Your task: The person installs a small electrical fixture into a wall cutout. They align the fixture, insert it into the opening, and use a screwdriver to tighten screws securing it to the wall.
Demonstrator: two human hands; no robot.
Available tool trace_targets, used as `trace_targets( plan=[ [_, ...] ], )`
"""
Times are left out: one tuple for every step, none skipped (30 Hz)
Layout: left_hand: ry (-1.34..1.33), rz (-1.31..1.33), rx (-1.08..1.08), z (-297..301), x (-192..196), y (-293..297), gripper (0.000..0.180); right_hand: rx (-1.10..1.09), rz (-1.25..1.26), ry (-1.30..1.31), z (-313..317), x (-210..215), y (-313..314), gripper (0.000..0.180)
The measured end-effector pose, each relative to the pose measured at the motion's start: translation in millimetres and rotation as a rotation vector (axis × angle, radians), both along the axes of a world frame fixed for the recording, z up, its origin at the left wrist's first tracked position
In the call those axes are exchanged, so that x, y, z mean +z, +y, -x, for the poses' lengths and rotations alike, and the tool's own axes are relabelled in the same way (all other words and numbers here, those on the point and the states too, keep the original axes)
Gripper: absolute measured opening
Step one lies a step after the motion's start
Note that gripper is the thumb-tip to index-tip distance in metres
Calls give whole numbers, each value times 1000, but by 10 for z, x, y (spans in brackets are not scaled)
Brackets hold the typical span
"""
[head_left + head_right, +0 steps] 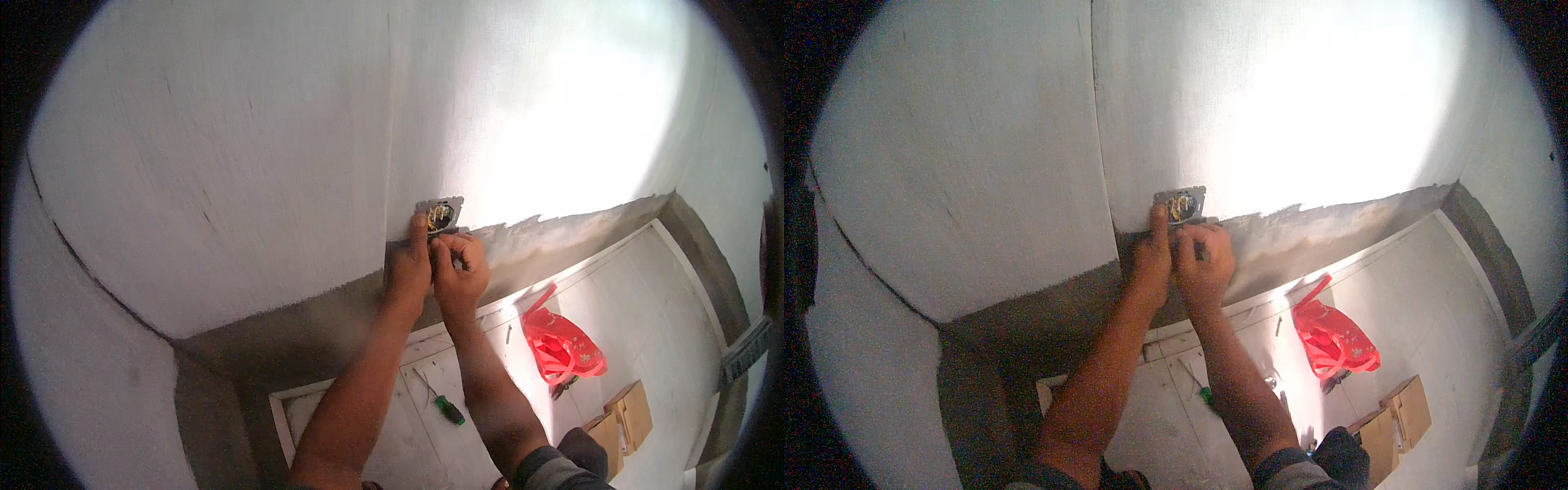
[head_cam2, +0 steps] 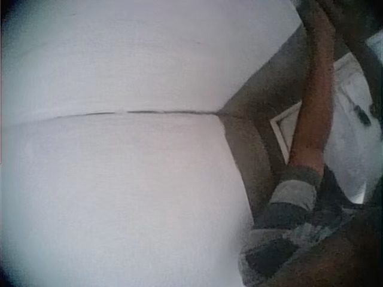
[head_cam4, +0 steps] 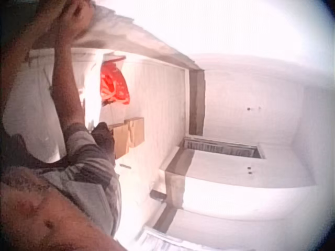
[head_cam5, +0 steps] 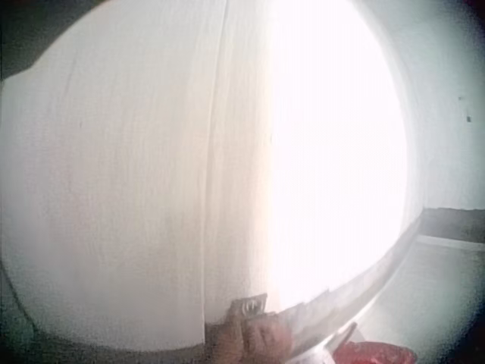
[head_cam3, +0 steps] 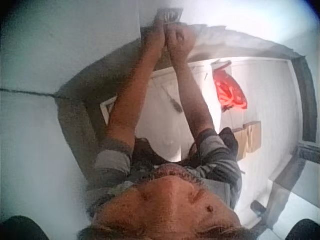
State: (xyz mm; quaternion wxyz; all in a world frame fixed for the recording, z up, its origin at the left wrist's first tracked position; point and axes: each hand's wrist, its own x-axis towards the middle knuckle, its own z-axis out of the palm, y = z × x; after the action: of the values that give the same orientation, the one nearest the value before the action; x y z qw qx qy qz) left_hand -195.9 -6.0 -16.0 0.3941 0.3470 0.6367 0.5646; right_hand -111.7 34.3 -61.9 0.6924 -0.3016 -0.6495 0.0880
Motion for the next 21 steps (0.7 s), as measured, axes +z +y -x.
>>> trace_targets(
  plan=[
    [14,-9,2,13,-7,2,90,16,15,1,4,11,-20,6],
    [0,-20,-2,16,-11,-2,89,33,29,1,4,36,-51,6],
    [-15,-30,-6,13,-9,-8,88,48,44,2,8,54,-61,6],
    [-31,-39,-13,-2,-4,-19,87,50,26,-3,-5,53,-51,7],
    [-62,-75,-23,-12,-11,-17,86,51,8,-8,-22,48,-34,7],
    [-92,-110,-34,-20,-25,-7,85,51,-10,-13,-32,49,-20,8],
    [-122,-145,-40,-17,-42,-4,84,45,-28,-23,-23,54,-16,7],
    [-144,-146,-56,-7,-72,9,86,38,-46,-33,-13,61,-13,7],
    [-166,-148,-72,7,-110,28,88,32,-65,-42,-4,68,-12,7],
    [-188,-150,-91,12,-89,23,91,14,-87,-60,-2,76,-12,7],
    [-192,-140,-87,11,-68,11,87,-4,-109,-78,-1,83,-19,7],
    [-195,-131,-82,7,-42,-12,84,-21,-131,-96,2,87,-25,6],
    [-200,-120,-81,-5,1,-38,80,-25,-117,-99,-9,85,-22,6],
    [-173,-93,-87,-10,33,-54,80,-30,-102,-102,-26,83,-18,6],
    [-147,-66,-94,-13,61,-65,80,-35,-88,-105,-44,79,-14,6],
    [-118,-42,-97,-4,88,-73,80,-29,-88,-108,-45,84,-11,6],
    [-128,-82,-85,1,53,-49,81,-23,-89,-111,-47,84,-5,6],
    [-138,-123,-74,4,-36,-1,81,-18,-89,-114,-48,84,-3,6],
    [-150,-164,-63,8,-92,36,81,11,-54,-98,-47,87,-5,6],
    [-160,-168,-53,16,-140,73,82,41,-19,-81,-43,90,-8,6],
    [-171,-173,-42,26,-187,109,82,72,16,-64,-37,97,-7,7]
  ],
)
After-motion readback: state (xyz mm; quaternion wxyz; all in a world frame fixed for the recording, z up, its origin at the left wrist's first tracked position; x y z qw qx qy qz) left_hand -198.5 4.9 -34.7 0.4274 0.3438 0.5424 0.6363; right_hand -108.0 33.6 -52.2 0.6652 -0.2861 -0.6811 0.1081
